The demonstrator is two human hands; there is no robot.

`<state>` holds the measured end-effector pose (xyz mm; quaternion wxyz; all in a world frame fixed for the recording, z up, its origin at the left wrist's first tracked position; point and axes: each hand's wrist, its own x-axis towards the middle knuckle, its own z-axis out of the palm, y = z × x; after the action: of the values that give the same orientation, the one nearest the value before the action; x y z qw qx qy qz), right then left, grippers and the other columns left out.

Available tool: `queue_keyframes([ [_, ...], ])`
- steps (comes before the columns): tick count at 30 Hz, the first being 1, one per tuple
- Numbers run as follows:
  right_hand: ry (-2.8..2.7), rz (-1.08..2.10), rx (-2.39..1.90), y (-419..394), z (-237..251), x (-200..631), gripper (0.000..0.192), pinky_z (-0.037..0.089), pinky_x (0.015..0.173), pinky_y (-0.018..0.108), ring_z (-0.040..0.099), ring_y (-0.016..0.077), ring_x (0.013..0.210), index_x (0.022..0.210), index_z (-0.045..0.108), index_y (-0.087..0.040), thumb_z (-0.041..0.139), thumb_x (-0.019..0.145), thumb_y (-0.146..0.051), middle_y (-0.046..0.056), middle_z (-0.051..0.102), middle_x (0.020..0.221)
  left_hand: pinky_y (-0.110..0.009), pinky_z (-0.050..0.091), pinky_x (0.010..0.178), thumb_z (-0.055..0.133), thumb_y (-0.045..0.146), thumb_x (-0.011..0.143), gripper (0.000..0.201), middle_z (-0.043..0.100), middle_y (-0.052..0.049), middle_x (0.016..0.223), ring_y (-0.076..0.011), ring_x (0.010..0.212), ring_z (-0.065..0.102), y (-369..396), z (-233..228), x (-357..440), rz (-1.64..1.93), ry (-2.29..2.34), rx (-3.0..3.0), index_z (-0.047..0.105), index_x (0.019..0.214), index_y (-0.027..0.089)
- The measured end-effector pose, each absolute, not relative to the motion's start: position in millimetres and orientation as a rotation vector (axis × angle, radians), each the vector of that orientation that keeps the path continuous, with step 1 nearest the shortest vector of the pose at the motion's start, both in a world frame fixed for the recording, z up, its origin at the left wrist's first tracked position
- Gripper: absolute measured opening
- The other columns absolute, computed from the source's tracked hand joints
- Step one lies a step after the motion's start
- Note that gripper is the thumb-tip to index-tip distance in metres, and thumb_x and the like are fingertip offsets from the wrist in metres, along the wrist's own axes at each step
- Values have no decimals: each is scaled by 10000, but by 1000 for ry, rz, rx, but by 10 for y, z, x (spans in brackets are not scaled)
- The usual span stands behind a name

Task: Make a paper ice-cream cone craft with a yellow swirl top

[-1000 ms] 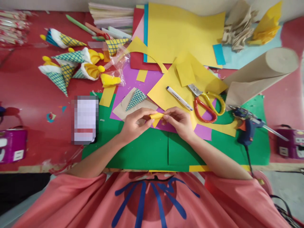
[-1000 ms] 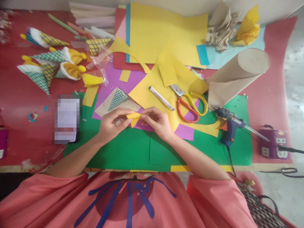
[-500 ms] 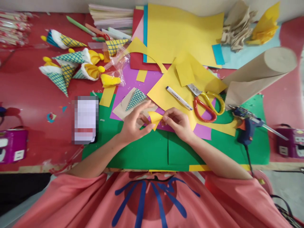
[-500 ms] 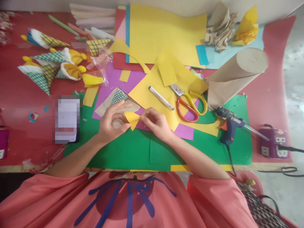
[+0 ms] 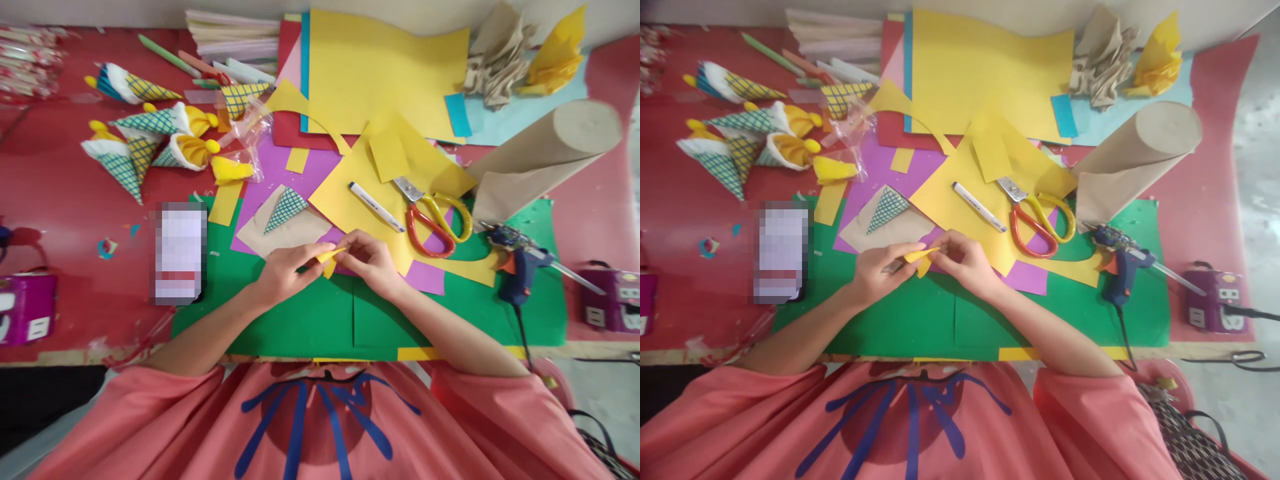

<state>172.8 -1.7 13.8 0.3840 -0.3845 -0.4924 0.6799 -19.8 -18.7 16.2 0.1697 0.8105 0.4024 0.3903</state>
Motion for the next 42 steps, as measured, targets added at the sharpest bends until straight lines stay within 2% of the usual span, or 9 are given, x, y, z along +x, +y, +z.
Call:
queue_keyframes([
  [5,-1091,1860,-982,14,200,1737,297,537,623,220,632,92,647,792,612,-165,790,718,-391,-10,648,720,-177,557,802,548,116,887,258,751,-36,965,-106,903,710,-138,168,-208,1049,921,2260,627,1119,198],
  [14,-928,1990,-903,-1,182,1732,256,522,564,202,635,83,588,803,635,-146,792,729,-335,-6,682,671,-197,562,731,605,103,829,159,748,-48,854,-118,813,707,-117,195,-196,1124,849,2011,681,951,172],
  [18,-928,2018,-872,0,169,1740,247,538,577,219,639,88,588,826,641,-147,775,749,-340,-8,684,668,-197,566,730,606,110,818,163,756,-39,849,-118,795,715,-113,228,-218,1131,869,2024,686,942,180],
  [21,-1001,1987,-867,11,193,1762,231,556,622,230,652,92,618,871,662,-155,731,795,-362,-6,689,689,-200,576,721,596,170,830,173,763,-41,877,-125,782,717,-129,257,-234,1093,984,2013,695,970,186],
  [25,-1089,1860,-970,19,235,1791,234,560,620,228,648,92,602,816,669,-161,726,797,-387,-4,692,680,-190,585,704,588,242,845,259,756,-51,973,-126,795,719,-159,240,-250,983,1112,1834,665,1088,191],
  [29,-1072,1766,-1026,16,214,1801,229,561,596,227,638,90,557,778,645,-169,703,820,-386,-13,686,647,-244,603,739,575,323,873,431,696,-102,1149,-164,899,715,-163,143,-264,970,1019,1605,527,1287,215],
  [34,-1014,1747,-1044,10,191,1779,255,548,557,215,620,79,514,775,607,-172,690,828,-407,-14,692,638,-268,612,784,728,331,779,740,602,-124,1305,-152,874,710,-173,25,-258,1067,952,1749,365,1423,295],
  [39,-1097,1750,-1098,-5,254,1762,307,549,547,219,617,87,523,771,607,-173,720,781,-458,-18,666,616,-256,613,788,695,297,818,665,664,-107,1207,-145,871,713,-199,43,-240,1072,1035,1791,395,1410,261],
  [42,-1140,1755,-1026,-20,264,1769,279,563,582,219,641,90,584,855,631,-177,726,786,-431,-5,688,706,-222,605,754,680,311,831,595,698,-91,1123,-141,866,720,-189,98,-233,1069,1084,1636,441,1372,235],
])
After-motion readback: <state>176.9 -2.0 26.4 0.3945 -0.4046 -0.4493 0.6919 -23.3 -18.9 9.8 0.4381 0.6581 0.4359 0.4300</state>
